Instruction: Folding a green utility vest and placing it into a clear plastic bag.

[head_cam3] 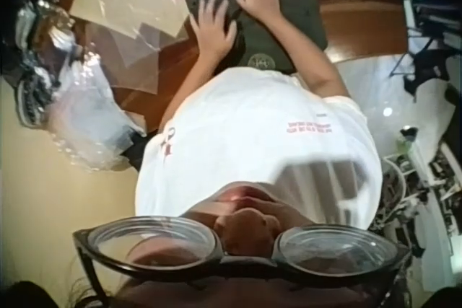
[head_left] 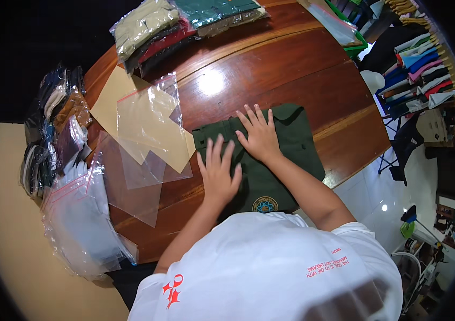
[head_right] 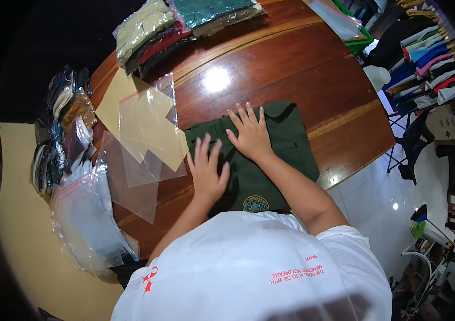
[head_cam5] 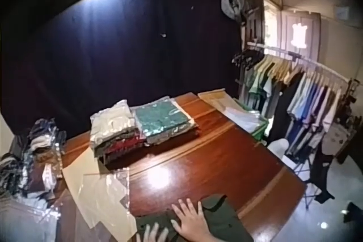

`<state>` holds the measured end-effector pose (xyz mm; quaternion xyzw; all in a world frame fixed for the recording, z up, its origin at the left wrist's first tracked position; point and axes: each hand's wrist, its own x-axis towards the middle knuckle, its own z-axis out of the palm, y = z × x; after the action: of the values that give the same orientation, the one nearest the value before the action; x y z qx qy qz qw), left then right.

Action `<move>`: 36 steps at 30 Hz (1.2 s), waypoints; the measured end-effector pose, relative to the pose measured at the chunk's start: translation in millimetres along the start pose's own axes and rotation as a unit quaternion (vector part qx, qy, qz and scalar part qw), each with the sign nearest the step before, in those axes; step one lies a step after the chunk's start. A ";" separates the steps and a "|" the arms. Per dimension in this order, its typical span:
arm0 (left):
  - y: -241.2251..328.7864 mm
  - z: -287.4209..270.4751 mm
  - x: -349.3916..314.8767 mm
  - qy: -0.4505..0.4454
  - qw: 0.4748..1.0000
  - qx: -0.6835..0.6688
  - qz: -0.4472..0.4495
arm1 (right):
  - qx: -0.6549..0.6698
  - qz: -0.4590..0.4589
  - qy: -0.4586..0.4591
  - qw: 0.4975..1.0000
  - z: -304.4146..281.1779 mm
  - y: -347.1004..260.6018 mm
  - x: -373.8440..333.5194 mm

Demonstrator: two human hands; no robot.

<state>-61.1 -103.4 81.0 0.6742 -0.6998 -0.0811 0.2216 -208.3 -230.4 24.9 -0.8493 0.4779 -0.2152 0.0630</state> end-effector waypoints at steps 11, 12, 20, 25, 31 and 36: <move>-35.3 34.5 37.6 -0.026 0.992 0.115 -0.041 | -0.079 0.070 -0.017 0.994 -21.8 63.6 1.5; -35.3 34.3 38.2 -0.022 0.993 0.110 -0.040 | -0.090 0.088 -0.016 0.992 -24.0 70.5 -0.1; -48.4 37.9 20.8 0.098 0.994 -0.004 -0.051 | 0.040 0.100 0.007 0.994 -29.1 87.1 0.7; -81.1 31.5 42.0 0.100 0.880 -0.343 -0.315 | -0.027 0.150 -0.246 0.957 -62.2 95.0 41.4; -84.2 -17.5 65.3 -0.229 0.722 -0.513 -0.404 | 0.036 0.148 -0.556 0.817 -94.2 114.0 74.1; -36.7 -70.2 70.1 -0.121 0.780 -0.547 -0.280 | 0.156 0.159 -0.510 0.831 -178.0 92.3 63.8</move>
<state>2.1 -161.9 142.4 0.5908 -0.3394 -0.5896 0.4338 -327.7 -315.8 175.6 -0.7296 0.4669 0.1897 0.4623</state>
